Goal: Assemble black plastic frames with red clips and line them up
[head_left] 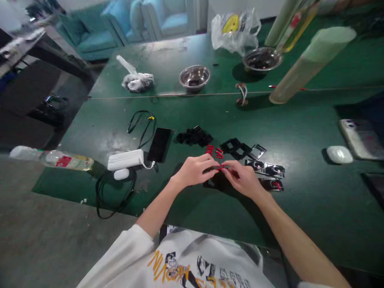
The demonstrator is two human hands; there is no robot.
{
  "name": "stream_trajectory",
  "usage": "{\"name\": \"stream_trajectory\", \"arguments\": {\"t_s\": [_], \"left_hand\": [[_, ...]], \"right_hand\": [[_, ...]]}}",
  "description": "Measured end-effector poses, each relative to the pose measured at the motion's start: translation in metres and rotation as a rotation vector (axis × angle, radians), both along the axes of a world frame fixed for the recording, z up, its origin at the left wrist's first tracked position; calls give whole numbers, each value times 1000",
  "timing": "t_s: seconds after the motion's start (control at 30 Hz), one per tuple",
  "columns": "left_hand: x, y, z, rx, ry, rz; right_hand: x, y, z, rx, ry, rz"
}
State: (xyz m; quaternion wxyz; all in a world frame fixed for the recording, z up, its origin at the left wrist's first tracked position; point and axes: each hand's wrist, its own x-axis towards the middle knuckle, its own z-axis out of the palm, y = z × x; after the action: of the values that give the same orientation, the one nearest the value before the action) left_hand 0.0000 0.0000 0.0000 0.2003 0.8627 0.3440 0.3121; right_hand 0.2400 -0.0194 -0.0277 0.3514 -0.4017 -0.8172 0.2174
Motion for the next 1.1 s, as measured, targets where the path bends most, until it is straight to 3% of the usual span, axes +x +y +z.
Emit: {"name": "stream_trajectory", "arguments": {"t_s": [0.7, 1.1], "left_hand": [[-4, 0, 7, -196, -83, -19], [-4, -1, 5, -179, -90, -18]], "right_hand": [[-3, 0, 5, -8, 24, 9], [-3, -1, 3, -4, 26, 19]]}}
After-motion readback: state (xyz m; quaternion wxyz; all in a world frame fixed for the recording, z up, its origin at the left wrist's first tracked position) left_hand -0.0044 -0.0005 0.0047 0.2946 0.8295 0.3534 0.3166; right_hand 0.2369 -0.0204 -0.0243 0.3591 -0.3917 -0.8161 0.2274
